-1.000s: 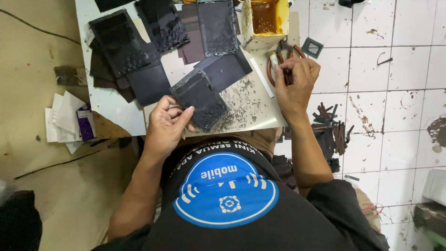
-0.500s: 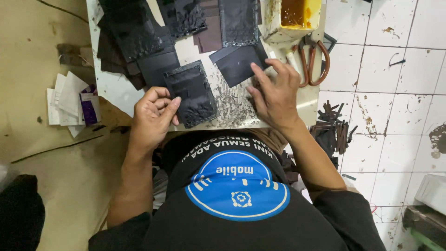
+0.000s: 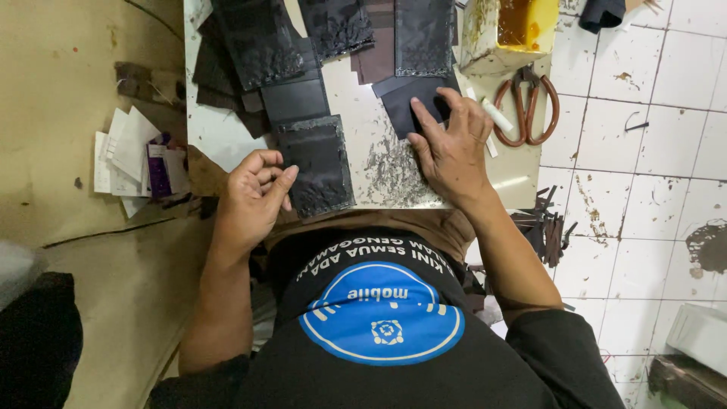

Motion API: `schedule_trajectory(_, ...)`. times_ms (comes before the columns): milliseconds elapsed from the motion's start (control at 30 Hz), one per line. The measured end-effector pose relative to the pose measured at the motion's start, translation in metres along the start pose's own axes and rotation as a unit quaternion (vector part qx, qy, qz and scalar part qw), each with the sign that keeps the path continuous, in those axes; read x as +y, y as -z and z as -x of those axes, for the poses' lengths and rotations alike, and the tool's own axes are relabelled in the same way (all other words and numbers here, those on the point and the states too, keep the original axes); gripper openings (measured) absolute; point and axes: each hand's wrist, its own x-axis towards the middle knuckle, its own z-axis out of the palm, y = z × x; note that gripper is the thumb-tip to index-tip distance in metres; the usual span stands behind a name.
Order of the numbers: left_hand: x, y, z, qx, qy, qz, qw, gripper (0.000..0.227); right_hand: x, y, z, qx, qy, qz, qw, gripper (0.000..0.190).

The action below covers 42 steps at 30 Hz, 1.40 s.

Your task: Applying glue to leather strips and assembling them onto a base to create wallet card slots

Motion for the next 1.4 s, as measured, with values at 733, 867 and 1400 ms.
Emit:
schedule_trajectory(733,0.067,0.007,-0.026,0.031,-0.178,-0.421,0.889,0.021,0.079,0.006,0.039,0.061,-0.078,0.011,0.995,0.02)
schedule_trajectory(867,0.06,0.012,-0.026,0.029,-0.15,-0.419,0.895,0.022,0.075,0.014,0.041,0.042,-0.082,0.003,0.996,0.019)
schedule_trajectory(1400,0.078,-0.14,-0.022,-0.057,-0.261,-0.279,0.922,0.042,0.063,0.065,0.033,0.127,-0.257,-0.277,0.917,0.021)
